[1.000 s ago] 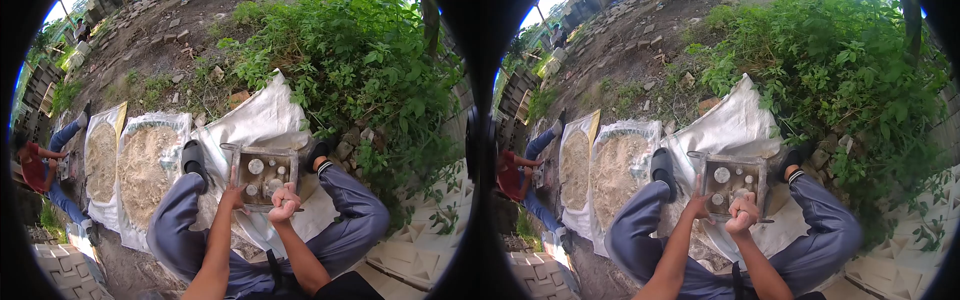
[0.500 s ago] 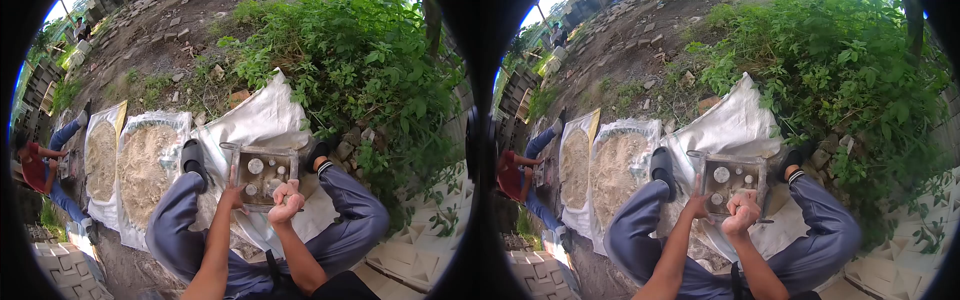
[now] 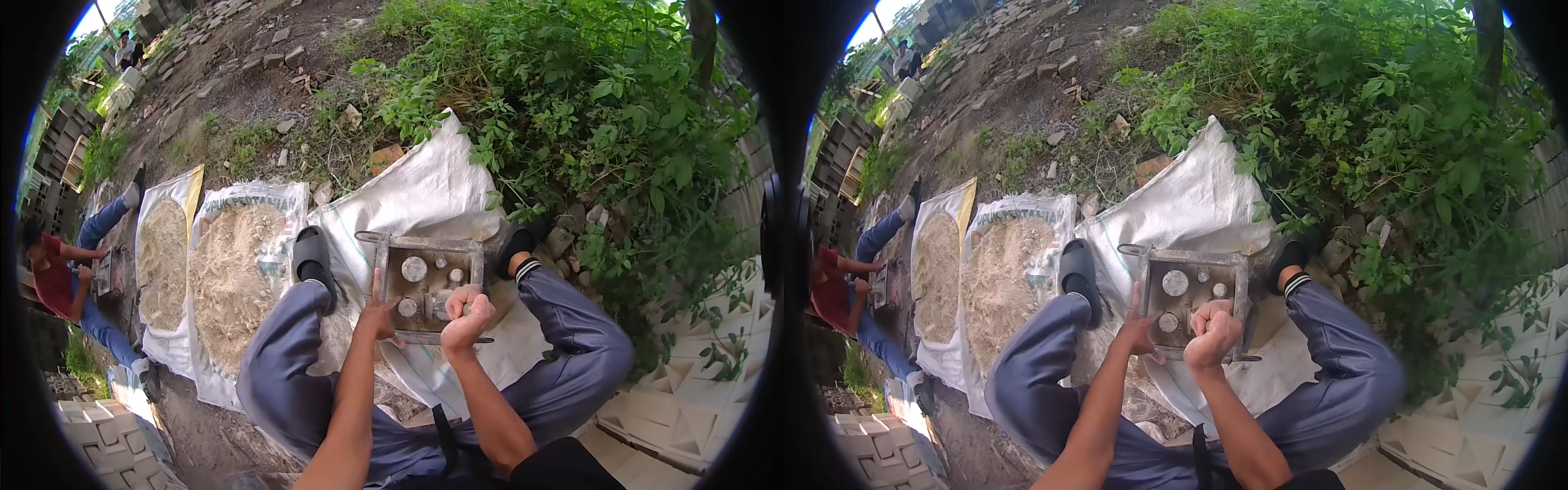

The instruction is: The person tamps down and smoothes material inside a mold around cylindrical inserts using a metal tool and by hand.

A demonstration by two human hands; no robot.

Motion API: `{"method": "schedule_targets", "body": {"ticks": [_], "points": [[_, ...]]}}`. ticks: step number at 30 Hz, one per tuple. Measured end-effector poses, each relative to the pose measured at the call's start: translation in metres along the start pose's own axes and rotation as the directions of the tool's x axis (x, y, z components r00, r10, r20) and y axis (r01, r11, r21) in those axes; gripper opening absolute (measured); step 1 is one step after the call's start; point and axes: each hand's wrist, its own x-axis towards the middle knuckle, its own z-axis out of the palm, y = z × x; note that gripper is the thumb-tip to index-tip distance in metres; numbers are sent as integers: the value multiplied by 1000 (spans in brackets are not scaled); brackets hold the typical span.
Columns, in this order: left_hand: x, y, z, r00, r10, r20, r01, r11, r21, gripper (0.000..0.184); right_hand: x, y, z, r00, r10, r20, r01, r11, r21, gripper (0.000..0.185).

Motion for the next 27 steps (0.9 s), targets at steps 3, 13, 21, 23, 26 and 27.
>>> {"method": "schedule_targets", "body": {"ticks": [3, 13, 21, 23, 26, 27], "points": [[4, -5, 6, 1000, 10, 11, -10, 1000, 5, 117, -3, 24, -14, 959, -253, 129, 265, 960, -87, 57], [2, -3, 2, 1000, 0, 29, 1, 1000, -17, 117, 1, 19, -12, 922, -296, 249, 346, 919, -187, 53], [-4, 2, -2, 998, -28, 54, 27, 1000, 5, 118, -5, 21, -8, 954, -262, 148, 280, 953, -113, 53], [-1, 3, -4, 999, -28, 44, 28, 1000, -5, 118, 2, 23, -5, 977, 5, 215, 36, 982, -187, 55], [-1, 1, -3, 1000, -6, 22, 7, 1000, -15, 117, -2, -10, -5, 974, -207, 92, 211, 977, -38, 54], [-2, -3, 2, 999, -19, 31, 19, 999, -25, 117, -4, -10, -8, 944, -320, 84, 323, 946, -23, 52]]}}
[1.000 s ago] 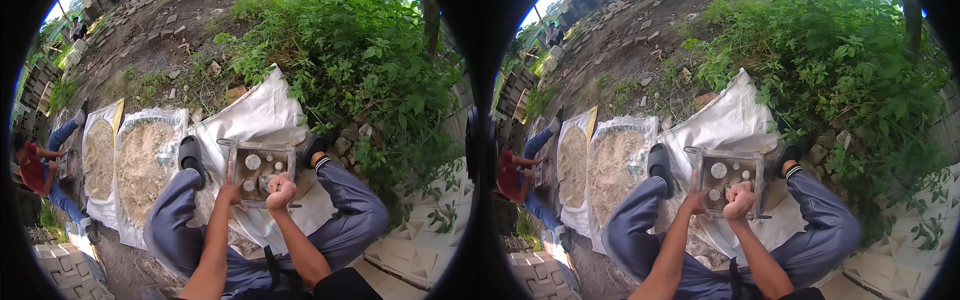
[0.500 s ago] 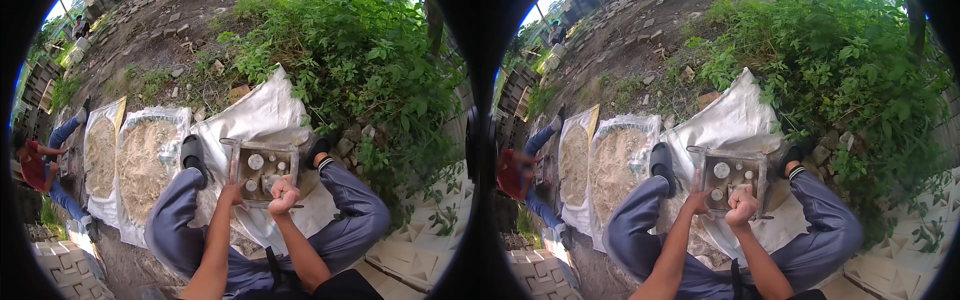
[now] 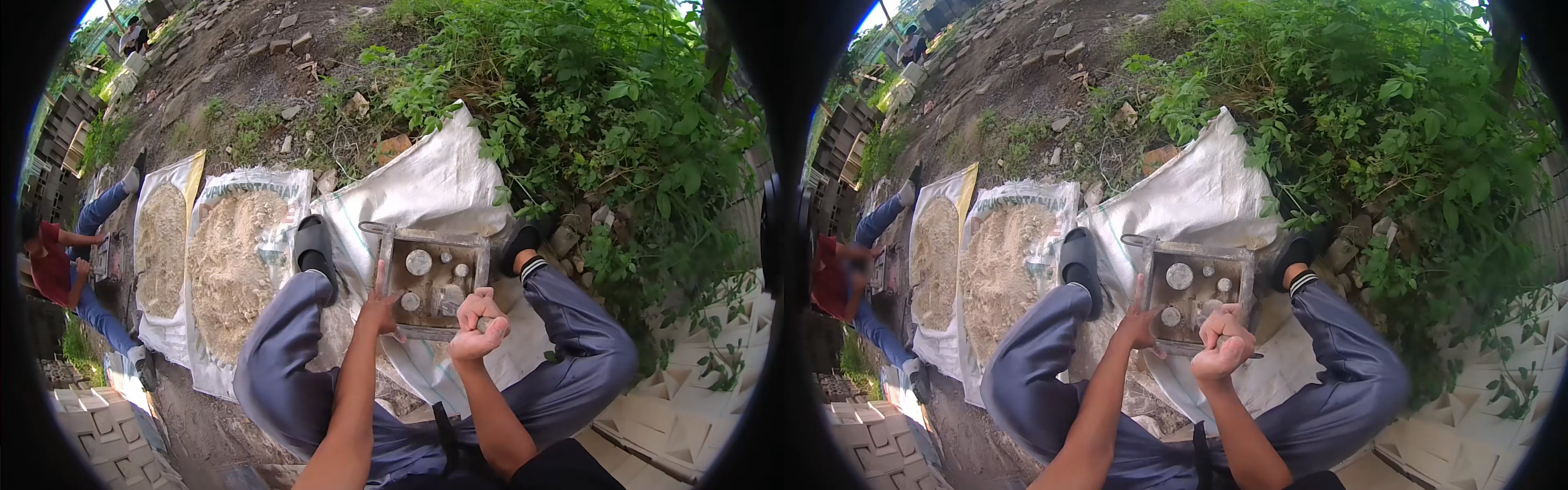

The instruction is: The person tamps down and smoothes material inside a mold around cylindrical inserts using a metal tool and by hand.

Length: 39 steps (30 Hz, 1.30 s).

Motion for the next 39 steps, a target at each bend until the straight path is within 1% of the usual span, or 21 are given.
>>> {"method": "schedule_targets", "body": {"ticks": [3, 4, 7, 8, 9, 11, 13, 15, 17, 19, 21, 23, 25, 26, 29, 32, 34, 35, 37, 38, 39], "points": [[4, 2, 3, 1000, 0, 8, 0, 1000, -2, 116, -1, 32, -1, 991, -5, 133, 25, 989, -148, 52], [3, 4, -2, 1000, -1, 4, 1, 1000, -12, 116, 2, 29, 1, 920, 387, 62, -382, 920, -82, 51], [5, 3, -4, 1000, -11, 4, 11, 1000, -14, 116, 5, 9, 5, 940, 325, -107, -312, 942, 128, 51], [2, 2, -1, 1000, -16, 15, 16, 1000, -7, 116, 4, 8, 3, 993, 78, -91, -76, 997, 22, 53], [0, -1, 0, 1000, -21, 23, 21, 1000, -8, 116, -6, 21, 1, 992, 87, -91, -85, 996, 20, 53], [0, 3, -3, 1000, 4, 3, -4, 1000, 3, 116, -21, 54, -7, 963, -135, 233, 151, 987, -53, 56], [2, 9, -7, 1000, -18, 12, 18, 1000, 14, 116, -10, 30, 6, 971, -41, 234, 80, 984, -160, 59], [1, 6, -7, 998, -57, 32, 56, 998, 34, 116, -9, 15, 14, 988, 152, 23, -147, 978, -151, 60], [2, 3, -1, 999, -35, -1, 35, 999, 27, 116, -12, 13, 6, 999, 42, 30, -38, 990, -137, 58], [-2, 4, -3, 999, -41, 27, 41, 999, 13, 117, -21, 34, -4, 982, -64, 176, 89, 987, -134, 54], [-1, 8, -7, 999, -34, 37, 34, 999, 7, 117, -14, 41, -5, 993, -35, 113, 45, 995, -88, 50], [0, 3, -5, 999, -28, 20, 29, 999, -27, 116, -5, 20, -6, 932, 355, -80, -348, 933, 91, 58], [5, 1, -5, 1000, -24, -4, 24, 1000, -13, 115, -2, 13, -2, 940, 315, -131, -297, 945, 140, 50], [0, 1, 1, 1000, -11, -13, 11, 1000, 5, 115, -5, 25, -9, 986, 164, -39, -162, 985, 55, 53], [2, -3, 2, 1000, -1, -20, 0, 999, -35, 114, 1, 38, -3, 960, 277, 36, -275, 961, -38, 58], [3, 0, -2, 1000, 9, -21, -10, 999, -40, 114, 0, 20, 3, 976, 214, 45, -214, 977, -14, 53], [3, -3, 0, 1000, 7, -17, -8, 999, -44, 114, -6, 15, 2, 993, -92, 73, 92, 996, -3, 51], [4, -4, 1, 1000, 6, -21, -6, 1000, -26, 114, -8, 20, 2, 994, -81, 76, 82, 997, -6, 51], [2, 1, 2, 999, 15, -28, -16, 1000, -9, 115, -1, 27, 9, 961, -27, 277, 90, 973, -215, 53], [3, 1, 0, 1000, 13, -24, -14, 1000, -16, 116, -2, 25, 11, 972, 150, 181, -109, 969, -220, 55], [1, 0, -2, 1000, 10, -11, -11, 1000, -18, 117, 0, 14, 11, 972, 151, 178, -111, 969, -220, 55]]}}
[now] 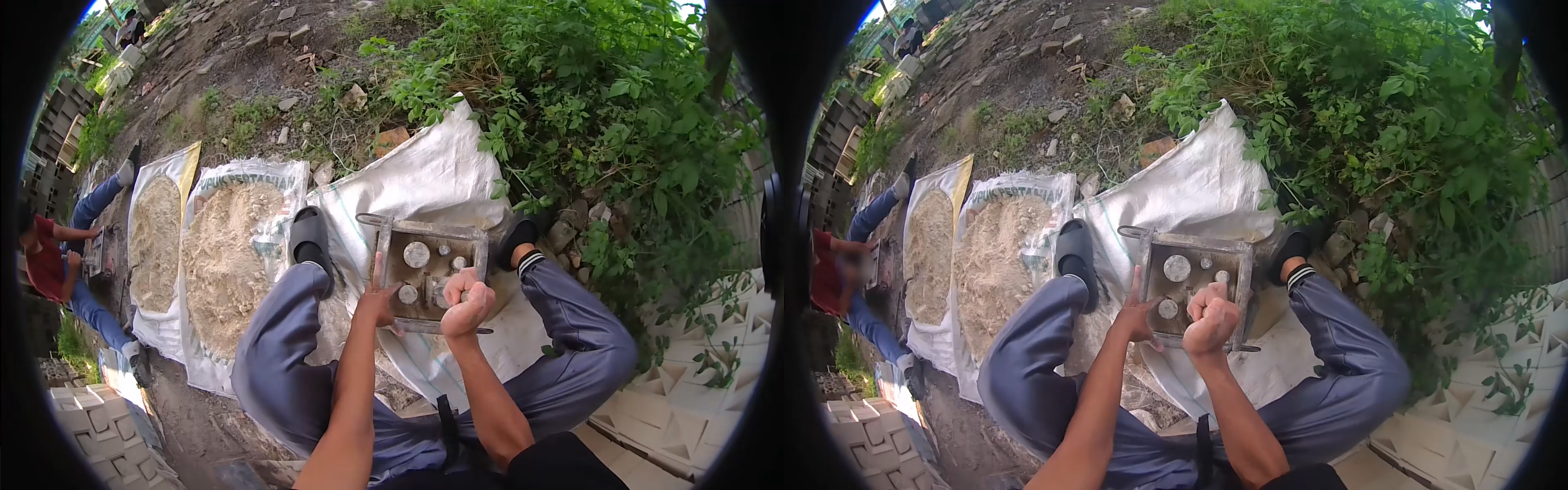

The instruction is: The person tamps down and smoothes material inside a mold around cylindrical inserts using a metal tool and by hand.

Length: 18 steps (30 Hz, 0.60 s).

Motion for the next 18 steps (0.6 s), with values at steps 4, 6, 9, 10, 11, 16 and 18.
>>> {"method": "schedule_targets", "body": {"ticks": [4, 6, 9, 10, 11, 16, 18], "points": [[-3, -1, 2, 1000, -19, 15, 19, 1000, 16, 118, -6, 9, -5, 962, -200, -185, 233, 955, 182, 53], [0, 1, 0, 1000, -17, 11, 17, 1000, 2, 116, 5, 14, 0, 990, -128, 55, 132, 989, -73, 53], [-1, 4, -4, 1000, -15, 2, 15, 1000, -2, 115, 7, -10, -6, 987, 0, -158, 15, 996, 93, 53], [1, 1, -3, 1000, -22, 2, 22, 1000, -4, 115, 4, -12, -9, 961, -39, -272, 90, 980, 178, 52], [1, -2, -1, 1000, 1, -7, -1, 1000, -12, 117, -2, -7, -9, 947, -124, -296, 182, 967, 177, 51], [5, -3, 3, 1000, -4, 3, 4, 1000, -1, 121, 3, 6, -10, 991, -64, -118, 72, 995, 68, 51], [6, -3, 4, 1000, -10, 28, 10, 1000, 5, 121, 5, -13, -10, 963, -41, -268, 98, 975, 202, 49]]}}
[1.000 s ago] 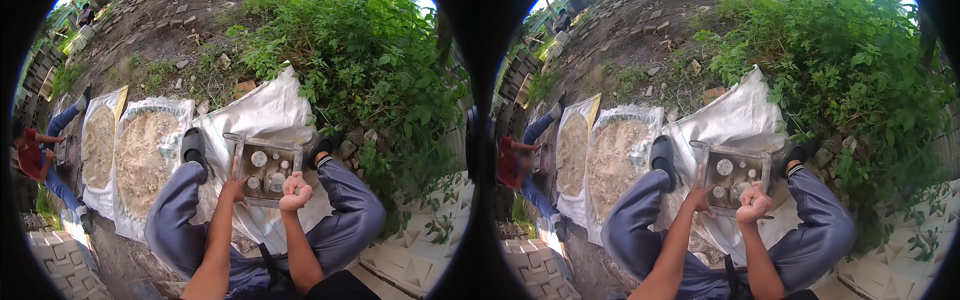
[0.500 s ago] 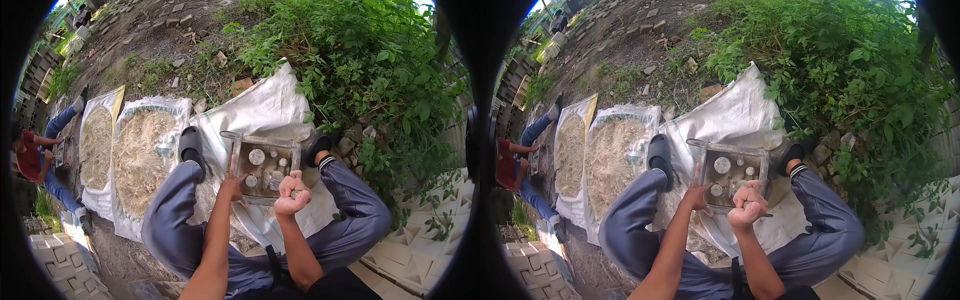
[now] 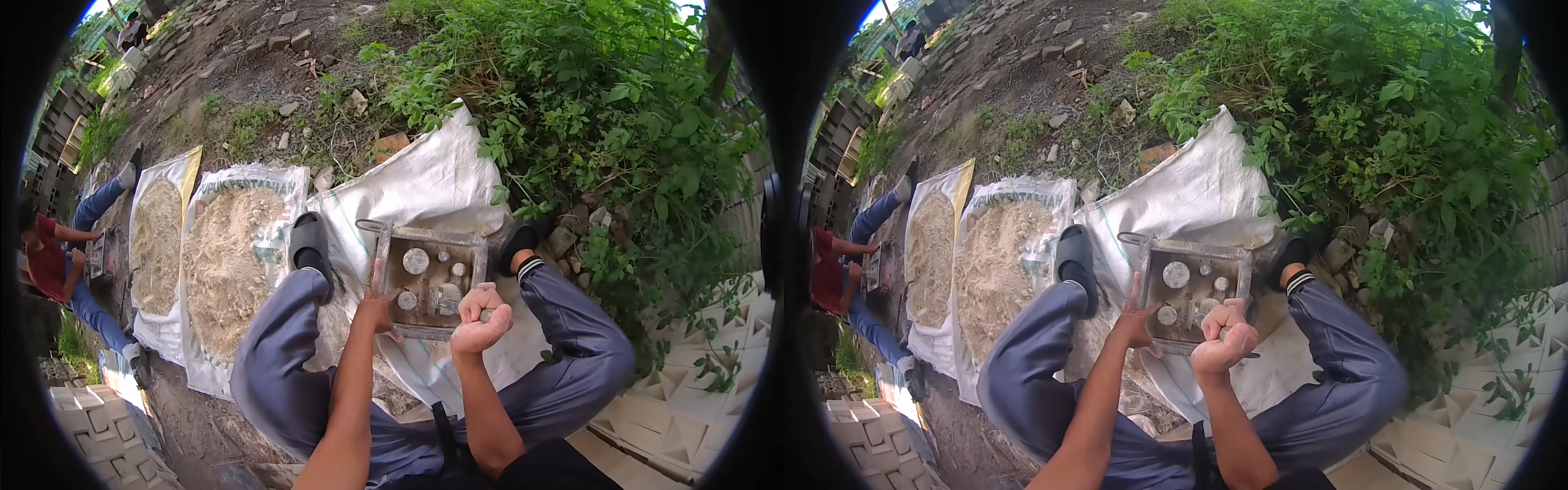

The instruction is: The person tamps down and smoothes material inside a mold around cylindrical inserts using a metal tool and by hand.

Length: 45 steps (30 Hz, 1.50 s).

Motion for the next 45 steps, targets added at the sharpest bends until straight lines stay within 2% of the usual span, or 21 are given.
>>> {"method": "schedule_targets", "body": {"ticks": [2, 4, 5, 6, 8, 10, 12, 13, 14, 17, 18, 20, 21, 25, 28, 32, 36, 37, 40, 44, 45], "points": [[-1, -2, 1, 1000, -12, 13, 12, 1000, 0, 121, -13, 23, -6, 995, -96, 22, 96, 995, 8, 48], [-2, 5, -1, 1000, -4, 11, 4, 1000, 6, 120, -6, 29, 3, 960, -87, 266, 155, 957, -246, 53], [-2, 5, -5, 1000, 0, -4, 0, 1000, 16, 121, -7, 28, 5, 958, 225, 177, -194, 965, -178, 54], [-4, 5, -6, 1000, 0, -11, 0, 1000, 26, 121, -4, 15, 6, 959, 224, 173, -194, 965, -175, 54], [-4, 3, -3, 999, 17, -43, -16, 1000, 18, 118, 1, 3, 3, 1000, 24, 12, -24, 998, -56, 50], [-7, 1, -3, 997, 31, -68, -31, 1000, 3, 116, -6, 19, -2, 997, -71, 15, 71, 997, -7, 48], [-7, 5, -4, 999, 12, -52, -12, 1000, -1, 116, -1, 30, -1, 968, -60, 244, 112, 972, -206, 51], [-6, 7, -4, 998, 18, -55, -18, 1000, -1, 116, 1, 24, 2, 955, 239, 175, -209, 963, -169, 52], [-7, 6, -3, 999, 22, -47, -22, 1000, 1, 116, 0, 15, 0, 955, 243, 169, -215, 962, -171, 52], [-5, 4, -6, 999, 12, -34, -11, 1000, 12, 115, -2, 2, -3, 996, -80, 51, 80, 997, -13, 51], [-7, 5, -6, 1000, 14, -23, -14, 1000, 26, 115, -7, 13, -3, 996, -72, 51, 73, 997, -14, 51], [-6, 5, -3, 1000, 13, -16, -13, 1000, 23, 115, -11, 44, -4, 953, -116, 279, 165, 974, -157, 50], [-4, 4, -5, 1000, 3, -14, -3, 1000, 19, 115, -6, 31, 3, 965, 104, 239, -50, 974, -221, 52], [-4, -1, 1, 998, 34, -44, -33, 999, 16, 115, 2, -3, 4, 995, -99, 33, 101, 991, -85, 53], [-4, 3, 1, 999, 19, -29, -19, 1000, 6, 116, -8, 38, 1, 975, -38, 218, 63, 992, -108, 51], [0, -2, -1, 999, 34, -32, -32, 999, 42, 118, -3, 12, -2, 996, 79, 47, -78, 996, -36, 52], [-1, 0, 0, 1000, 27, -16, -26, 999, 30, 120, -8, 35, -1, 979, -8, 202, 29, 994, -105, 49], [-2, 5, -2, 999, 37, -20, -37, 999, 33, 120, 2, 27, -3, 961, 99, 258, -43, 975, -216, 52], [-6, 3, -9, 998, 29, -57, -29, 1000, 2, 117, 12, 5, 3, 985, 129, 115, -123, 991, -55, 53], [-10, 5, -7, 999, 22, -41, -23, 999, -39, 116, -4, 32, -5, 977, -100, 187, 117, 990, -84, 52], [-10, 7, -8, 999, 24, -38, -25, 999, -26, 116, -1, 35, 0, 972, -50, 228, 65, 996, -59, 51]]}}
